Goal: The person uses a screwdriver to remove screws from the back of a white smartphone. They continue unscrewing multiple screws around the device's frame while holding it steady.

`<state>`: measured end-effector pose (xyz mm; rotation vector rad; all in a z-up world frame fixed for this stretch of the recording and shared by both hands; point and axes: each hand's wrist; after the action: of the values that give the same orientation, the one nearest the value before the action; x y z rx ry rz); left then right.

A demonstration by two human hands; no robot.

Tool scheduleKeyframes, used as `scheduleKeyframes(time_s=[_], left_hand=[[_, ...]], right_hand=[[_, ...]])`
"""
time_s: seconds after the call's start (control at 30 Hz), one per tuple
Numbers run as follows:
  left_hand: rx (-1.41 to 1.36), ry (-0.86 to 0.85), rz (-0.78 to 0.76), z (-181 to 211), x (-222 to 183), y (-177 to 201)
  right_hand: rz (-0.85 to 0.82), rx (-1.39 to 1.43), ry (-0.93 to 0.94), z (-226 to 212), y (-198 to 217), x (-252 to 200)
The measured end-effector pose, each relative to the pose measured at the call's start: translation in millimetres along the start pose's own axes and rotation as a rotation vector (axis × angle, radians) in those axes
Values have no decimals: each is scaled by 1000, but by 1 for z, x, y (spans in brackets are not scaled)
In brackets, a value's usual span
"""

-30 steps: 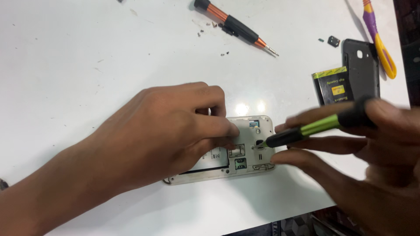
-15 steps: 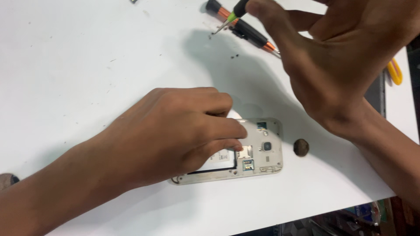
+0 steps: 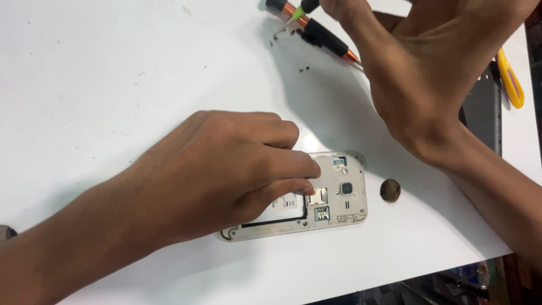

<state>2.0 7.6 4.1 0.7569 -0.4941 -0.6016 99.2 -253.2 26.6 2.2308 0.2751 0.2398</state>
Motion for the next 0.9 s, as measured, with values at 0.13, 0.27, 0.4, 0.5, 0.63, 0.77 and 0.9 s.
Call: scheduleKeyframes(time_s=[0.13, 0.27, 0.4, 0.5, 0.63, 0.77, 0.9], left_hand=[[-23, -34, 50, -1, 1, 2], [-28, -19, 60, -3, -1, 0], [-4, -77, 134, -4, -5, 2], [-121, -42, 120, -7, -3, 4], [-223, 63, 71, -11, 1, 7], [-256, -1, 250, -14, 1, 9], [-263, 46, 487, -20, -5, 10]], right_hand=[[-10, 125, 59, -7, 4, 6], [-22, 306, 125, -19, 11, -6], [-4, 516, 157, -24, 21, -36], [80, 645, 11, -18, 25, -69], [96, 638, -205, -25, 20, -103], [-68, 766, -160, -64, -6, -112], [-155, 743, -24, -93, -35, -99]])
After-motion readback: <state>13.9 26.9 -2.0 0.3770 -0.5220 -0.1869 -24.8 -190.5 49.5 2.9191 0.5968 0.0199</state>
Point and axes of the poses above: each hand's wrist, its own x-axis towards the middle knuckle, its own y-axis out of the back of the hand, z = x × y, and after that the axes turned 7 degrees about x, right-handed
